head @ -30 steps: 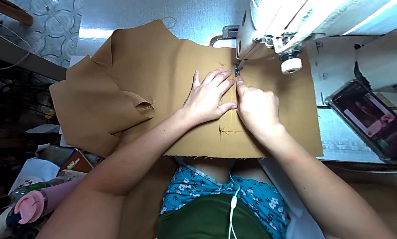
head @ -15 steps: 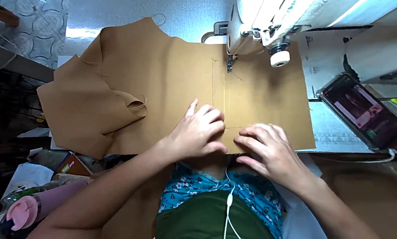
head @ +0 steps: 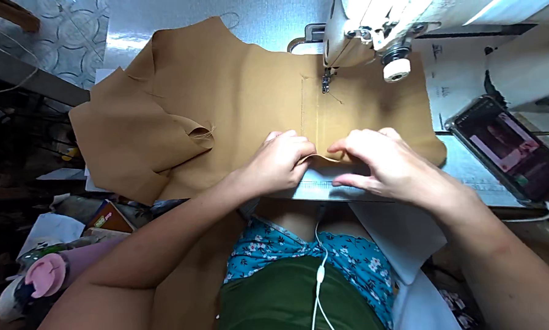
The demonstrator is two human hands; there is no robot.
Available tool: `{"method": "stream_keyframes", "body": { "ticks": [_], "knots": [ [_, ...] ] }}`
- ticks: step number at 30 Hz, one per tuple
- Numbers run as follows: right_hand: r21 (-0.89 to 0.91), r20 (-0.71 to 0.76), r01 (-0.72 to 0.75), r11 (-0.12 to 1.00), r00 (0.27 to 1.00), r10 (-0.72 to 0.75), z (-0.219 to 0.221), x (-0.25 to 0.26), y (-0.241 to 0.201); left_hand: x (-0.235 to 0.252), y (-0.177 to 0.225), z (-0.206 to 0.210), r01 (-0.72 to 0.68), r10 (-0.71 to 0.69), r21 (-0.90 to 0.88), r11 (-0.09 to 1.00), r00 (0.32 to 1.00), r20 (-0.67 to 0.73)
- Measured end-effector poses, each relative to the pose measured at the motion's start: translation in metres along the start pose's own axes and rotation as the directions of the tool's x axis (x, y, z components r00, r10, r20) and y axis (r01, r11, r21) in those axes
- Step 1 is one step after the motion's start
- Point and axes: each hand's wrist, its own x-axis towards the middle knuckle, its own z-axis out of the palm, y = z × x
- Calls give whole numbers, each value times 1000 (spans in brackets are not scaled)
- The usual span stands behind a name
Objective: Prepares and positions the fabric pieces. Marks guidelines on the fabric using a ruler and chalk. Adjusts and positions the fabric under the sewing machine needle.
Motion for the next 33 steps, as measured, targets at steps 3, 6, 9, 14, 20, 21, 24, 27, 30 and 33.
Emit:
{"method": "stream_keyframes", "body": {
  "ticks": [3,6,9,14,20,21,24,27,30,33],
  "knots": [
    [-20,29,17,1000,999,-16,9,-5,2,1,2,0,-24,23,22,999,999,29],
    [-14,20,-2,1000,1000,2,13,-11,1,-3,5,0,-37,32,76,996,997,70],
    [-40,-42,-1,999,999,-1,19,-16,-3,-7,10,1,-42,30,131,990,995,93],
    [-27,-140,0,1000,990,-4,29,-22,-7,-11,10,7,-133,131,151,980,991,25],
    [-73,-185,-9,997,983,-4,39,-25,-11,1,-10,8,-106,121,105,989,981,-150],
    [-77,-189,-3,997,982,-12,40,-25,-11,4,-14,8,-77,99,136,988,981,-164],
    [-83,-189,-3,997,982,-13,40,-27,-11,5,-21,9,-5,26,205,979,995,-95],
    [-99,-206,-6,995,978,-15,43,-29,-10,4,-22,9,30,-25,193,981,999,-29],
    [-113,-203,-1,994,979,-22,45,-31,-11,3,-23,6,45,-46,189,981,999,-1],
    [-122,-209,7,992,977,-33,46,-34,-12,2,-24,5,44,-47,199,979,999,11]
  ]
}}
